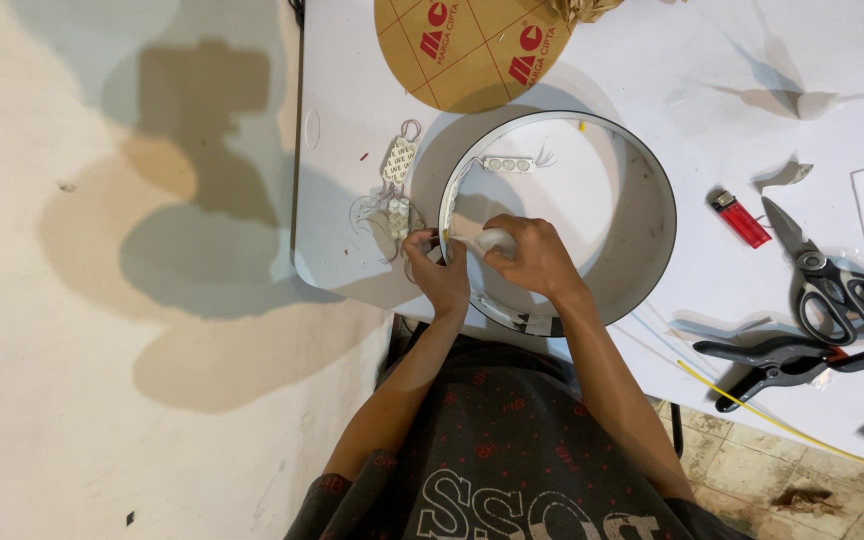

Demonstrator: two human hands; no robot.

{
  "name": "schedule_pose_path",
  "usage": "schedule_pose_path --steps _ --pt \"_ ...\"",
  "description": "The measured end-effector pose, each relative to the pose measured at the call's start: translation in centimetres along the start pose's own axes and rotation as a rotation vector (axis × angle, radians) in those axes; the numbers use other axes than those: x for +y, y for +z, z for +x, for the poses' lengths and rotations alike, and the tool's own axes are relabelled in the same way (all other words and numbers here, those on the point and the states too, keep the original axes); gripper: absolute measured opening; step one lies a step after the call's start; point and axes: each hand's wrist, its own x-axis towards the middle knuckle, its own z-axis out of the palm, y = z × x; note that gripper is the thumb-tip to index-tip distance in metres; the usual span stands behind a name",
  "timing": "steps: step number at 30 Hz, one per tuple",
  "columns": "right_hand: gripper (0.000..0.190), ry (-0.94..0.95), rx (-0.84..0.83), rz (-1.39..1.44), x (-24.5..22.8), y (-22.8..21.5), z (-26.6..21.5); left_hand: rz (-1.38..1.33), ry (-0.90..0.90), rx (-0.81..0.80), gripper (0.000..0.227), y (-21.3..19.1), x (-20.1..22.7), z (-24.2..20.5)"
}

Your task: The person applies glue to a circular metal frame and attaches a white plastic strip along its edge. They use a clamp to secure the strip in place while the glue sets, then remove the clamp and continue adjusting the strip by hand.

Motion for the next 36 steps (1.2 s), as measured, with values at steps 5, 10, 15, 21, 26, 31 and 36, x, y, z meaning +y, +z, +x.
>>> schedule_pose_path --steps 5,10,15,21,26,31,36 --pt "0.028 0.037 0.025 -0.015 0.0 -0.6 -0.5 0.006 -0.006 0.004 0.033 0.2 -0.4 0.1" --pt "0.033 0.067 0.114 0.025 1.1 -0.9 -1.1 0.067 -0.037 -0.015 0.029 0.0 -0.1 0.1" --pt "0.04 0.112 0.128 0.13 -0.2 -1.0 -1.8 0.089 -0.042 -0.045 0.03 0.0 -0.5 0.4" --pt "0.04 0.13 0.149 0.179 0.1 -0.8 -2.8 0.125 0.013 -0.085 0.042 -0.7 0.7 1.0" --pt "0.041 0.141 0.17 0.193 -0.1 -1.1 -3.3 0.091 0.028 -0.074 0.031 -0.4 -0.4 1.2" --pt "0.042 0.165 0.226 0.266 0.1 -1.7 -4.2 0.069 0.017 -0.118 0.046 -0.8 0.5 0.9" --pt "0.042 0.149 0.324 0.355 1.4 -2.4 -6.1 0.035 0.066 -0.066 0.036 -0.5 -0.1 0.8"
